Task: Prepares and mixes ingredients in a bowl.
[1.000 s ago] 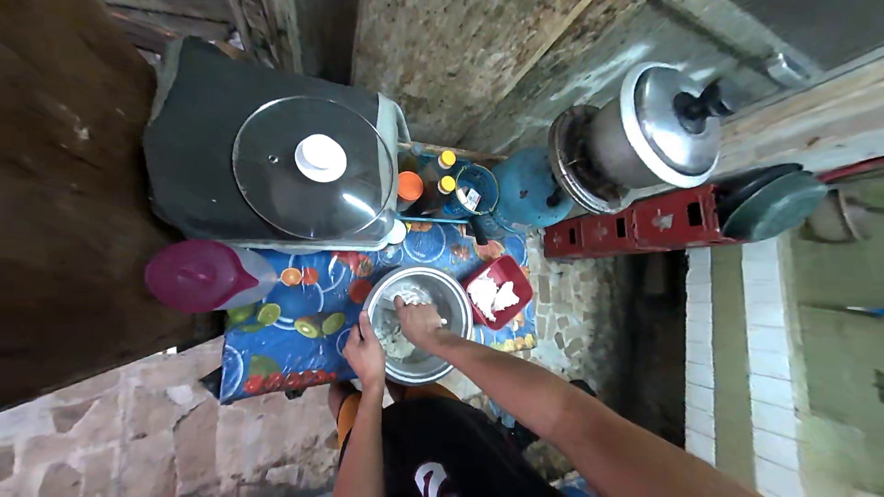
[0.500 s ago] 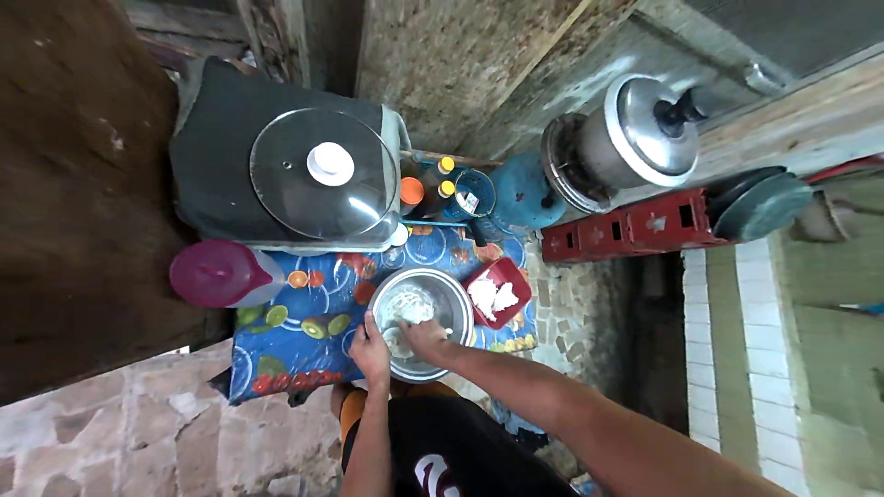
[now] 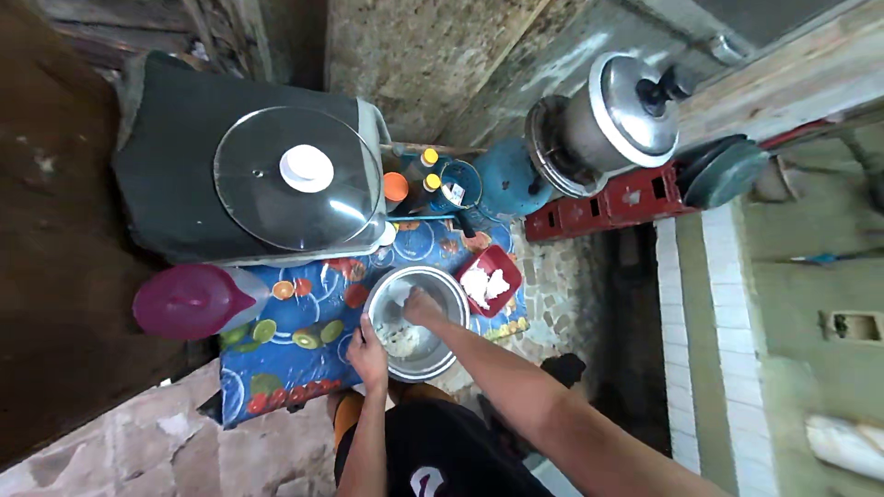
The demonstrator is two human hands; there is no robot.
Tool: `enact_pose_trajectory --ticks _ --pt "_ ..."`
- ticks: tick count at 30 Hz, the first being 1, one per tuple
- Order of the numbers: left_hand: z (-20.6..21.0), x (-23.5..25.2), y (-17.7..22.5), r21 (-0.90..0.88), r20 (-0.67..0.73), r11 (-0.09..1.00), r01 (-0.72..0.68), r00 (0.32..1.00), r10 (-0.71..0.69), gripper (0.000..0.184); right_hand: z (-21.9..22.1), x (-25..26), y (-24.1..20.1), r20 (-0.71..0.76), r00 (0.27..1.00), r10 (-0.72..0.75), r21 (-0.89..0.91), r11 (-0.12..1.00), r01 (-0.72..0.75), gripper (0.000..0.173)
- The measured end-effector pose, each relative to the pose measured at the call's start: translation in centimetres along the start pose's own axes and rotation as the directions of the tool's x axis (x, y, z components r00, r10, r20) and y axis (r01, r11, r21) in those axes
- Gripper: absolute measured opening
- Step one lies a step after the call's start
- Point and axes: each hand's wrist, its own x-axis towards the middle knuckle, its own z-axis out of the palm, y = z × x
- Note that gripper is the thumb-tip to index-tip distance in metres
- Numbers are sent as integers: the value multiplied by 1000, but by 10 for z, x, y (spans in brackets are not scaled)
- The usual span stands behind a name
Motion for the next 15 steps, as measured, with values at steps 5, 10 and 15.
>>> enact_pose_trajectory --ticks 5,10,15 --pt "1 1 0 -7 17 1000 -13 1000 13 51 38 -23 -23 -48 999 -16 -140 990 9 59" --pt "1 -3 2 -26 12 1000 10 1000 -10 49 56 -35 -5 59 997 -51 -218 974 63 54" --pt "2 -2 2 26 39 999 34 999 -35 52 31 -52 8 134 971 -197 -401 885 235 47"
